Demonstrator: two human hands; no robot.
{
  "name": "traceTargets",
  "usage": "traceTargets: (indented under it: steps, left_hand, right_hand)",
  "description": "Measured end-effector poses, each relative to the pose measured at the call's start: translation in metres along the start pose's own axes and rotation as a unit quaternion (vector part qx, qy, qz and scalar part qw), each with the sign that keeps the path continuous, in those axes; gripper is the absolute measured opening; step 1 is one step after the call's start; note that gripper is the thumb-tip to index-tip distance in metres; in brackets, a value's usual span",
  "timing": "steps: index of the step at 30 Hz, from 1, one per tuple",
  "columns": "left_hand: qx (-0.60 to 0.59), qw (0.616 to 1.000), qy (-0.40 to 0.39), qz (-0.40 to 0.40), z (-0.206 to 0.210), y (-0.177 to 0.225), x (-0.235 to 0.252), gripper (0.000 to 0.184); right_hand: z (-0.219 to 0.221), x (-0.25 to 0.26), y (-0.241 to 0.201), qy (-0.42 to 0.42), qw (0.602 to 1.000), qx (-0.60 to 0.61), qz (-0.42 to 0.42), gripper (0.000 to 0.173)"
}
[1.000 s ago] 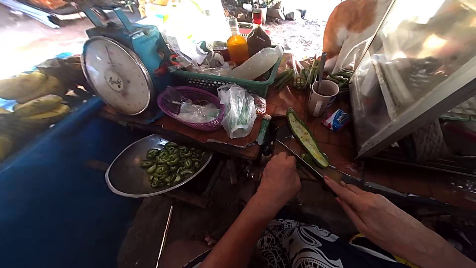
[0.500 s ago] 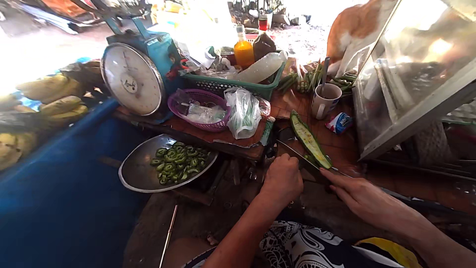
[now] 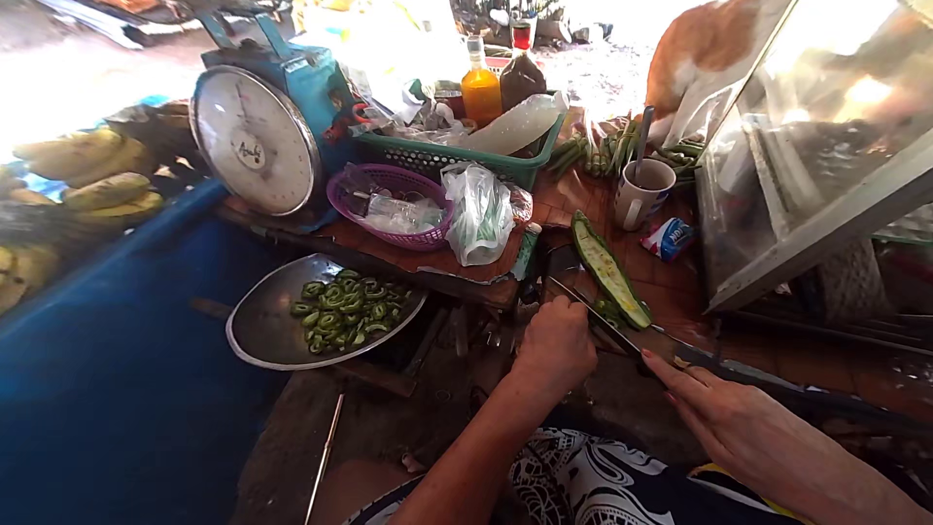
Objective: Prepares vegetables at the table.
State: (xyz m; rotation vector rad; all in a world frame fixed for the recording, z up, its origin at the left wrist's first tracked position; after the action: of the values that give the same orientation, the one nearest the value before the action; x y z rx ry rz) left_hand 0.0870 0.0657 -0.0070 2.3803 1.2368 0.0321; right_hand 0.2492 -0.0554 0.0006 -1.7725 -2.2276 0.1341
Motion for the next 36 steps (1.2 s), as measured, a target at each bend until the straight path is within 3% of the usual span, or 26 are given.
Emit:
traceTargets:
  steps: [9, 13, 24, 36]
  left_hand:
    - [0.006, 1.000, 0.001, -0.007, 0.001, 0.001, -0.001, 0.031]
    - [-0.003, 1.000, -0.006, -0.013, 0.000, 0.000, -0.002, 0.030]
    - [-0.017, 0.999, -0.033, -0.034, -0.004, -0.001, -0.001, 0.032]
    - [-0.006, 0.999, -0.039, -0.034, -0.002, 0.000, 0.000, 0.032]
  right_hand:
    - [0.017, 0.029, 0.003, -0.114, 0.991, 0.055, 0.035, 0.049]
    - [0.012, 0.034, 0.020, -0.149, 0.971, 0.175, 0.066, 0.048]
    - [-0.004, 0.007, 0.005, -0.003, 0.998, 0.055, 0.005, 0.049]
    - [0.010, 0.014, -0.002, -0.042, 0.999, 0.020, 0.007, 0.050]
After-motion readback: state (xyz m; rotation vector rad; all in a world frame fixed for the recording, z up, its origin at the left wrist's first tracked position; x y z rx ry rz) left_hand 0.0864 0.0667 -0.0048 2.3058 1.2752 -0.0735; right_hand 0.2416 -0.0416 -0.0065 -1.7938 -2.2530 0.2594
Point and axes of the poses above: each hand's wrist, its own x-axis towards the middle knuckle, its own z-axis out of the palm, y = z × x, the point moved 5 cm from there along x, towards the middle knuckle, and after that the axes turned 7 degrees about z, right-handed, at the moved point
